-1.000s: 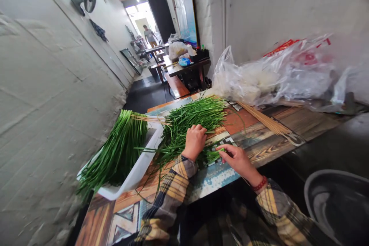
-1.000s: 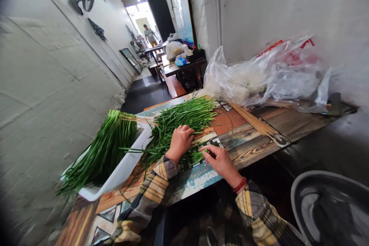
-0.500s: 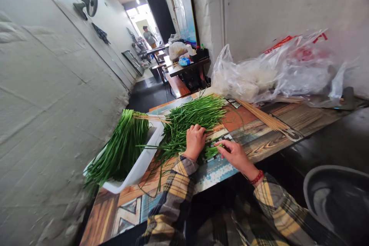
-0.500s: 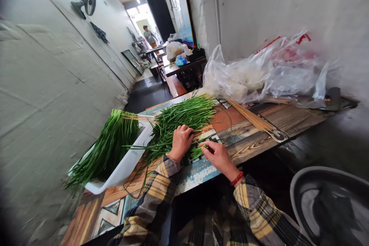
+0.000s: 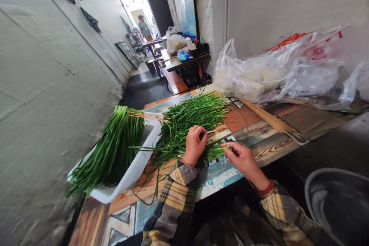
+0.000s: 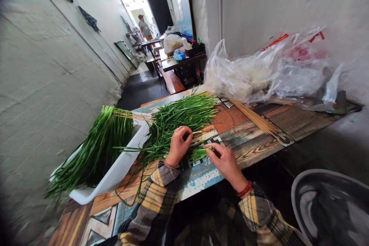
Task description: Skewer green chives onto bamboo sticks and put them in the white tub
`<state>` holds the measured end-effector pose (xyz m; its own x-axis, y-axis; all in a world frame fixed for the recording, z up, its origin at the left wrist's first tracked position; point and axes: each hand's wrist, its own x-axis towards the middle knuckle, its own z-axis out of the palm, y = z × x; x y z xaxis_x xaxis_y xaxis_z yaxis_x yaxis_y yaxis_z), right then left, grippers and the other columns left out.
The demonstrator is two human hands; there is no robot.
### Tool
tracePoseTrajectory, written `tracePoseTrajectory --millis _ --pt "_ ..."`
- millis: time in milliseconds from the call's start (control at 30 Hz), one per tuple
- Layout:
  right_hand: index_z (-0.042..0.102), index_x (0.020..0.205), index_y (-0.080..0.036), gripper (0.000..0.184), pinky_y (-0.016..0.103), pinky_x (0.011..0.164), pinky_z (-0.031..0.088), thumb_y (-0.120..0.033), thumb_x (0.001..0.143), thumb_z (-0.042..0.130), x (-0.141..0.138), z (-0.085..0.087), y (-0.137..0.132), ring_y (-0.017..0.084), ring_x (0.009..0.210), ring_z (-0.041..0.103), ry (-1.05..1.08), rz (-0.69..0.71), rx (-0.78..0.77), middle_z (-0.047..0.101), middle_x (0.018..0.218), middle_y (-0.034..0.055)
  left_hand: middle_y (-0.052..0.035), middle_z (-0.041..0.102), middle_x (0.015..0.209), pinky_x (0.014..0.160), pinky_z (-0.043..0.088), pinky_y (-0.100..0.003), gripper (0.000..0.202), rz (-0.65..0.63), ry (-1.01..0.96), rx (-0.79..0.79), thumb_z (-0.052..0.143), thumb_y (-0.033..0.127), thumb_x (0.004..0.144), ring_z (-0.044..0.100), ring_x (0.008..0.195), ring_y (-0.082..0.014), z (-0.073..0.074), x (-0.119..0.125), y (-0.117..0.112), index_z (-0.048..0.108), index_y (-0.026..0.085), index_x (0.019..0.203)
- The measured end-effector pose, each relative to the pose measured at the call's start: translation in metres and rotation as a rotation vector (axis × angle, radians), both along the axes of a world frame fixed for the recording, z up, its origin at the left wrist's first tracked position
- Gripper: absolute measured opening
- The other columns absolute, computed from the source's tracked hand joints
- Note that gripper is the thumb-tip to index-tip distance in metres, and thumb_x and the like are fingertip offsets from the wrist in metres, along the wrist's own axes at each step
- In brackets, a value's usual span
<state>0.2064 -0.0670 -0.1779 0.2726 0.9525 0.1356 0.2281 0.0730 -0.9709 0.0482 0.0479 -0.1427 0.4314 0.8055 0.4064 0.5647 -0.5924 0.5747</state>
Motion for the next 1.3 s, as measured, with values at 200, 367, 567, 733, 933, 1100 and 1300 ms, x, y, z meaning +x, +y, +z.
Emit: tracePoseTrajectory --millis 200,367,567,733,933,1100,1300 --pt "0.067 0.096 -0.019 0.026 0.023 0.050 0.041 -0.040 0.083 0.059 0.025 0.009 -0.014 0.012 0.050 0.050 0.146 -0.234 0.016 0.058 0.062 -0.0018 0.0005 0.059 0.073 0.064 0.041 -0.022 0.007 -0.110 -0.263 -0.321 0.054 0.020 0.081 0.052 0.067 -0.0107 -0.003 0.004 -0.005 0.060 0.015 0.081" --pt "0.069 0.090 -0.019 0.022 0.024 0.048 0.040 -0.037 0.083 0.058 0.009 0.012 -0.015 0.012 0.047 0.052 0.036 0.029 -0.073 0.058 0.059 -0.0023 -0.0042 0.065 0.079 0.069 0.044 -0.024 0.015 -0.155 -0.276 -0.394 0.057 0.024 0.082 0.057 0.074 -0.0137 -0.006 0.005 -0.006 0.066 0.013 0.080" --pt "0.065 0.095 -0.017 0.027 0.023 0.048 0.039 -0.041 0.085 0.056 -0.010 0.011 0.005 0.011 0.047 0.050 0.211 -0.065 -0.038 0.056 0.059 -0.0036 -0.0050 0.066 0.079 0.068 0.044 -0.024 0.015 -0.164 -0.319 -0.428 0.058 0.025 0.081 0.059 0.075 -0.0147 0.000 0.007 -0.009 0.066 0.013 0.077" --pt "0.065 0.096 -0.017 0.026 0.023 0.050 0.040 -0.039 0.087 0.055 -0.012 0.006 0.006 0.011 0.048 0.051 0.129 -0.095 -0.002 0.058 0.062 -0.0027 -0.0041 0.065 0.077 0.065 0.044 -0.022 0.015 -0.197 -0.336 -0.474 0.060 0.026 0.080 0.057 0.072 -0.0136 0.005 0.012 -0.015 0.066 0.013 0.076" --pt "0.065 0.109 -0.019 0.027 0.022 0.049 0.040 -0.032 0.089 0.053 -0.011 0.009 0.002 0.010 0.047 0.050 0.061 -0.071 0.011 0.056 0.061 -0.0034 -0.0026 0.063 0.073 0.063 0.043 -0.022 0.015 -0.217 -0.356 -0.505 0.061 0.027 0.080 0.054 0.067 -0.0115 0.008 0.015 -0.020 0.067 0.013 0.077" --pt "0.065 0.111 -0.019 0.029 0.022 0.047 0.038 -0.032 0.089 0.052 -0.011 0.010 0.002 0.009 0.047 0.046 0.027 -0.085 0.016 0.054 0.060 -0.0036 -0.0049 0.066 0.079 0.067 0.045 -0.024 0.013 -0.256 -0.365 -0.477 0.061 0.024 0.080 0.057 0.073 -0.0137 0.010 0.015 -0.022 0.071 0.015 0.082" --pt "0.066 0.110 -0.019 0.028 0.021 0.046 0.037 -0.029 0.088 0.052 -0.010 0.008 0.002 0.009 0.046 0.045 -0.017 -0.101 0.033 0.052 0.058 -0.0041 -0.0038 0.065 0.077 0.065 0.044 -0.023 0.013 -0.264 -0.371 -0.460 0.064 0.024 0.079 0.056 0.070 -0.0127 0.009 0.014 -0.023 0.073 0.016 0.083"
